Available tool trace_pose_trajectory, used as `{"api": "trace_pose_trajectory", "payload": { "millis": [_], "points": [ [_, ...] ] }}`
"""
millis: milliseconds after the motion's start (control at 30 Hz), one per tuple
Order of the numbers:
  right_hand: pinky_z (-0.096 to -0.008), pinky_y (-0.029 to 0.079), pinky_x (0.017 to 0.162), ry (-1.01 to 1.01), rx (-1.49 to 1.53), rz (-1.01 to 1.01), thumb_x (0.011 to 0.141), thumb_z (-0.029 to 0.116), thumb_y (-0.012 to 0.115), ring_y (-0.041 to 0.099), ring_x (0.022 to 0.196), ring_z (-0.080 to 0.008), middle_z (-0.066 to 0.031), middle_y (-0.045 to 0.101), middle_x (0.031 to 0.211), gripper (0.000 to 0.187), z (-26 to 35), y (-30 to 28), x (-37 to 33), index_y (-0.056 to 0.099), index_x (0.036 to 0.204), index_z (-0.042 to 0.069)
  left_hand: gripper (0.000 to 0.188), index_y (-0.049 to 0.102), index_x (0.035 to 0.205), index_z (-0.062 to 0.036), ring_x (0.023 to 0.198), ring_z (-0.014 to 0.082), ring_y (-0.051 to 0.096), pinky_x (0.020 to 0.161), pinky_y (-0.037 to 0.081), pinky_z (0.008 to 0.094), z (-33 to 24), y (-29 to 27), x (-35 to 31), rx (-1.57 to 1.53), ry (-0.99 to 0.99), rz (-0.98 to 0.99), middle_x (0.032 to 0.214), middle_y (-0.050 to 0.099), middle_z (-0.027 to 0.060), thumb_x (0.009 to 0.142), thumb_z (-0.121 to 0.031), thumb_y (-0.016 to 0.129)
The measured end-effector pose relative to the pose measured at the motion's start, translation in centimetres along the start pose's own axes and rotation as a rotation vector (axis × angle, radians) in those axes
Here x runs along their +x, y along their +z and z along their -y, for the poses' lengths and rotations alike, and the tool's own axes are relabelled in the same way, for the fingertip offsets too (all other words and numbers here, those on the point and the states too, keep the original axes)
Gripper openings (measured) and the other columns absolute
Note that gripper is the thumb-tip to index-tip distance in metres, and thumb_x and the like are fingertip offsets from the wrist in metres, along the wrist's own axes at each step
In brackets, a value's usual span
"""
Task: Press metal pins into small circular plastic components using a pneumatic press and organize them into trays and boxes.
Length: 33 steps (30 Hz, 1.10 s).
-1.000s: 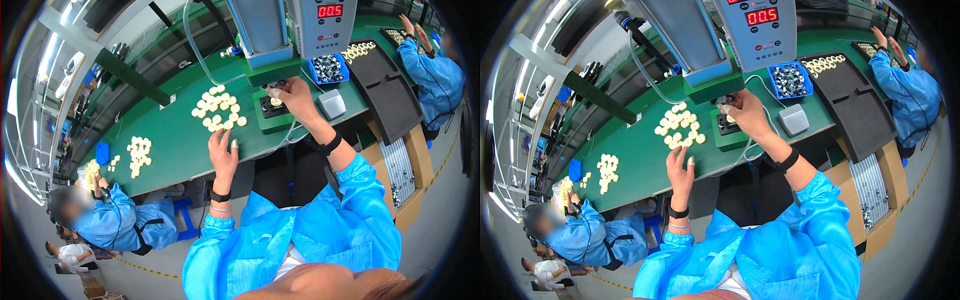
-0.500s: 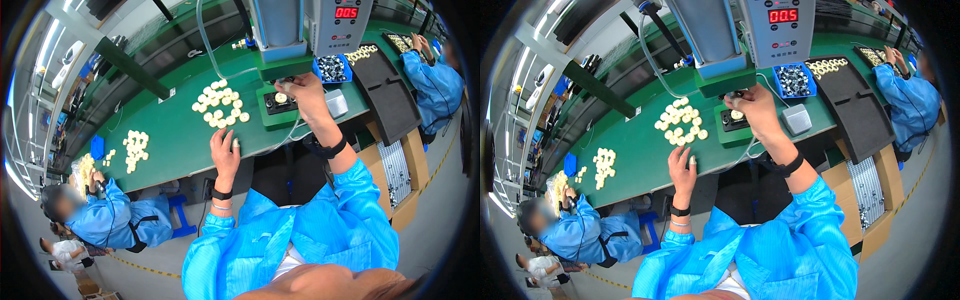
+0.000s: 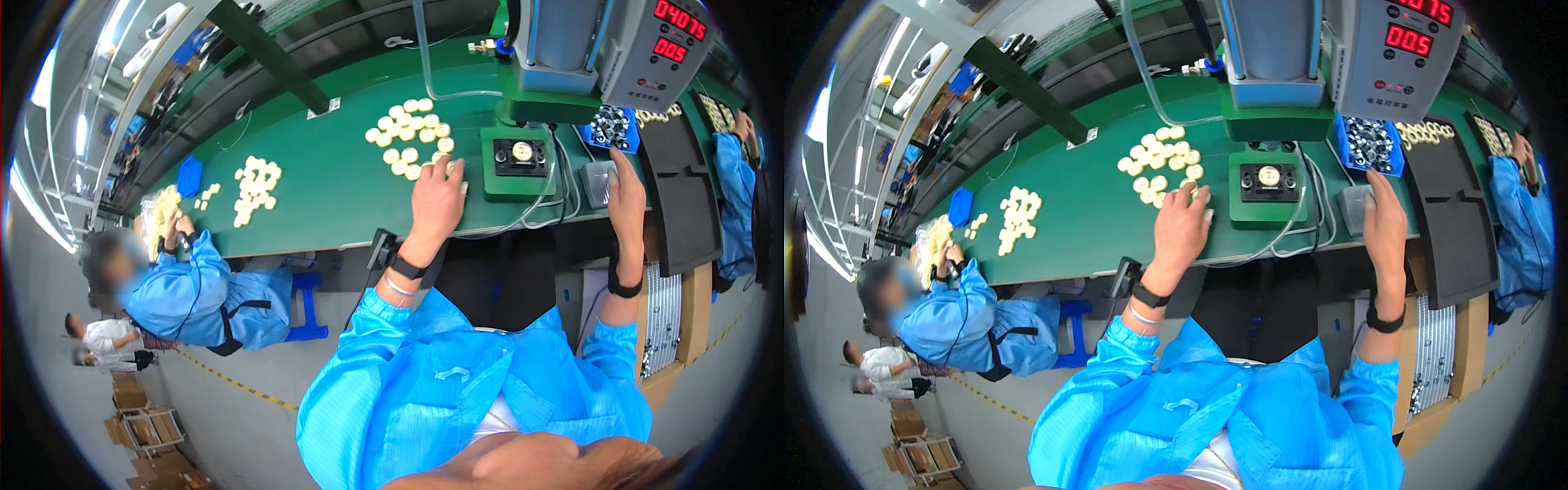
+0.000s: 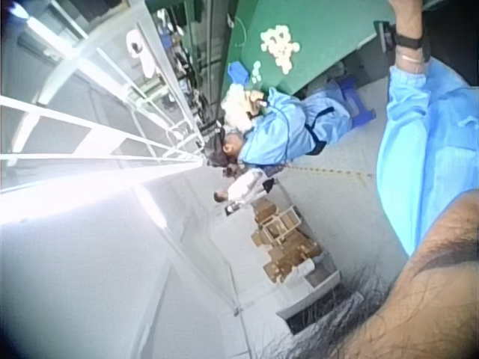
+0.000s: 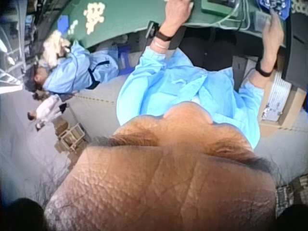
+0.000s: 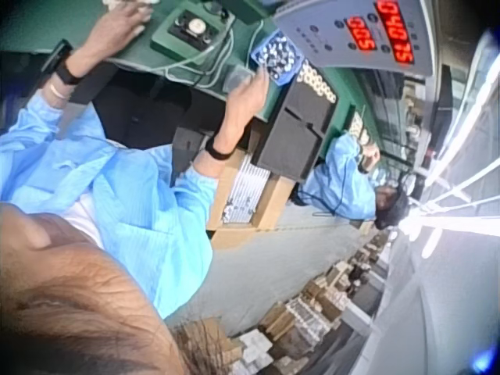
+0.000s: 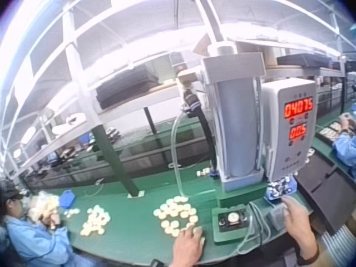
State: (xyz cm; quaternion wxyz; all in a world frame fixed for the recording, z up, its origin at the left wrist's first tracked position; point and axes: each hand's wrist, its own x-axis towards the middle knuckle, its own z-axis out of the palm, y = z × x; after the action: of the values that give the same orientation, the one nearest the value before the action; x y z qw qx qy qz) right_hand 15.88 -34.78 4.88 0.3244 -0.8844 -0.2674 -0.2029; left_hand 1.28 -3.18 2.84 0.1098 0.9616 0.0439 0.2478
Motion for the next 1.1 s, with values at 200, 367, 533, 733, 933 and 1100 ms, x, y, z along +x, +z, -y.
{"api": "trace_pose_trajectory", "payload": {
  "millis": [200,367,533,733,933,1100],
  "points": [
    [-0.0443,0.039,0.107,-0.136,-0.027,0.015,0.085,-0.004,0.053,0.047,0.13,-0.0398,-0.0196,0.054,0.135,0.048,-1.7,-0.5,-3.1,0.05,0.133,-0.002,0.034,0.064,0.109,-0.0052,0.097,0.0344,0.057,0.082,0.051,0.0416,0.3,1.2,-0.8,0.13,-0.019,0.043,0.11,0.061,0.0137,0.075,-0.006,0.065],
    [-0.0537,0.031,0.11,-0.206,-0.2,0.227,0.087,0.019,0.063,0.04,0.136,-0.035,-0.0145,0.052,0.138,0.053,0.7,0.5,-2.0,0.049,0.135,0.002,0.027,0.066,0.103,-0.0079,0.094,0.0322,0.06,0.077,0.051,0.0416,0.8,0.2,-3.4,0.001,-0.094,-0.055,0.104,0.059,0.012,0.076,-0.005,0.069],
    [-0.0595,0.031,0.108,-0.081,-0.187,0.203,0.089,0.022,0.062,0.042,0.135,-0.0286,-0.0093,0.056,0.134,0.041,-1.4,1.5,-2.3,0.056,0.127,0.008,0.03,0.067,0.103,-0.0089,0.092,0.0322,0.06,0.075,0.051,0.0418,0.3,0.6,-3.3,-0.039,-0.055,-0.097,0.101,0.059,0.0117,0.074,-0.004,0.07],
    [-0.0589,0.033,0.106,-0.071,-0.225,0.222,0.091,0.021,0.061,0.048,0.129,-0.0306,-0.0118,0.059,0.129,0.04,-0.6,1.2,-1.7,0.056,0.127,0.007,0.033,0.066,0.107,-0.0064,0.093,0.0328,0.06,0.077,0.051,0.0416,0.3,0.7,-3.7,-0.068,-0.088,-0.112,0.102,0.059,0.0121,0.074,-0.004,0.071],
    [-0.0564,0.032,0.107,-0.096,-0.176,0.172,0.089,0.02,0.063,0.048,0.129,-0.0322,-0.0144,0.059,0.128,0.045,0.5,1.1,-1.4,0.053,0.13,0.005,0.036,0.066,0.109,-0.0052,0.095,0.0329,0.059,0.078,0.051,0.0418,1.0,0.7,-3.9,-0.078,-0.099,-0.079,0.105,0.06,0.013,0.074,-0.005,0.072],
    [-0.04,0.048,0.094,-0.033,0.183,0.065,0.084,0.019,0.069,0.061,0.112,-0.0326,-0.0167,0.065,0.118,0.052,2.5,0.1,0.1,0.054,0.13,0.003,0.037,0.065,0.111,-0.0052,0.097,0.0334,0.059,0.08,0.05,0.0424,1.3,0.9,-4.0,-0.082,-0.083,-0.108,0.107,0.06,0.0134,0.074,-0.005,0.072]
  ]
}}
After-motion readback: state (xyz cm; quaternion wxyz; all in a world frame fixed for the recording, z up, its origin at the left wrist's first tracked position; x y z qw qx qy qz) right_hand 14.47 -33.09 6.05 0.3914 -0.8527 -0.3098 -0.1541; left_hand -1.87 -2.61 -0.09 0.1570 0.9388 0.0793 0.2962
